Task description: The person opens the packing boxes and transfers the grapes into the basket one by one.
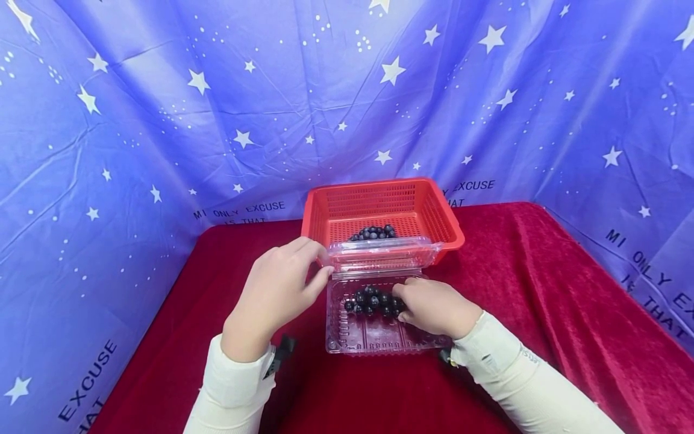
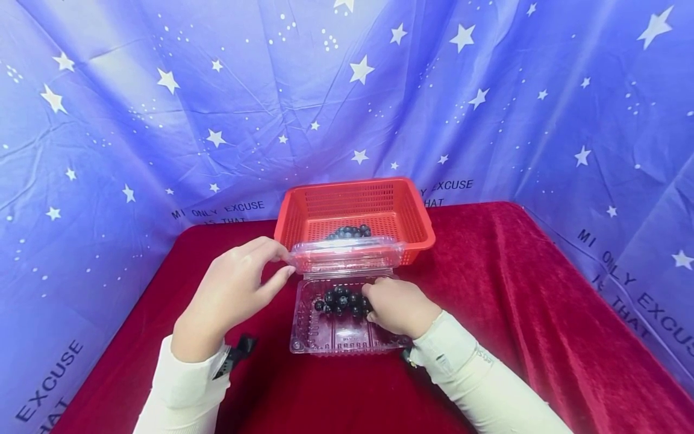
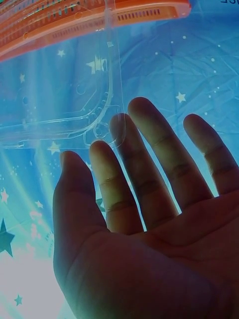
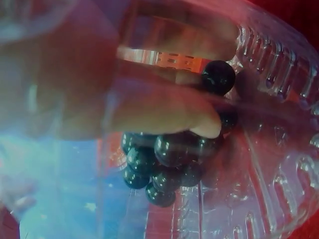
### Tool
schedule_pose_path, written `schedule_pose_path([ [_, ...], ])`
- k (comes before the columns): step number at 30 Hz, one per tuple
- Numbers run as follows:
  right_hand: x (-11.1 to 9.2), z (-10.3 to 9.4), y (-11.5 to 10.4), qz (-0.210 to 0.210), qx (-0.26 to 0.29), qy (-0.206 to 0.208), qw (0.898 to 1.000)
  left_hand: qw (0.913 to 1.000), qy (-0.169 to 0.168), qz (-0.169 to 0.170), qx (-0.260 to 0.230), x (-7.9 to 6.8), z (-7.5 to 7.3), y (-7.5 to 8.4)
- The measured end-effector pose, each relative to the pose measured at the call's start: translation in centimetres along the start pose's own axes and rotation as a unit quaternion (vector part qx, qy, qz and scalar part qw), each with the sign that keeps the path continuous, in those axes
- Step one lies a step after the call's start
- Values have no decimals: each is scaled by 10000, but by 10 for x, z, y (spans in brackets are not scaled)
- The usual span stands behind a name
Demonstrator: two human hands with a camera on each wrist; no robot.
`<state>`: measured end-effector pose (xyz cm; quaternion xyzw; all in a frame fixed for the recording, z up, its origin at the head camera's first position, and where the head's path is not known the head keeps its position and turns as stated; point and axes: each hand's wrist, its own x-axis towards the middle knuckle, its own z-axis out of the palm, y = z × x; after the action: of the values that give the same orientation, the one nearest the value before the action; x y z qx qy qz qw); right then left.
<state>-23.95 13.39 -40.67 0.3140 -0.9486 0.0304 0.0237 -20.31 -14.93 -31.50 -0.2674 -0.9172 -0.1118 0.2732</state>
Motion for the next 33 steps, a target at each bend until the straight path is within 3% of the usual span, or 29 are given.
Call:
schedule_pose_path([
  [12,0,-1,0,-187,139,73,9997,9999,-116,-95,-23,0,0,1],
  [25,0,6,-6,413,-40,-171,9990,9999,-126,-42,17,-1,2,0],
  [33,0,1,-4,526,344,-242,9977,9997,-222,-102,37,-1,1,1],
])
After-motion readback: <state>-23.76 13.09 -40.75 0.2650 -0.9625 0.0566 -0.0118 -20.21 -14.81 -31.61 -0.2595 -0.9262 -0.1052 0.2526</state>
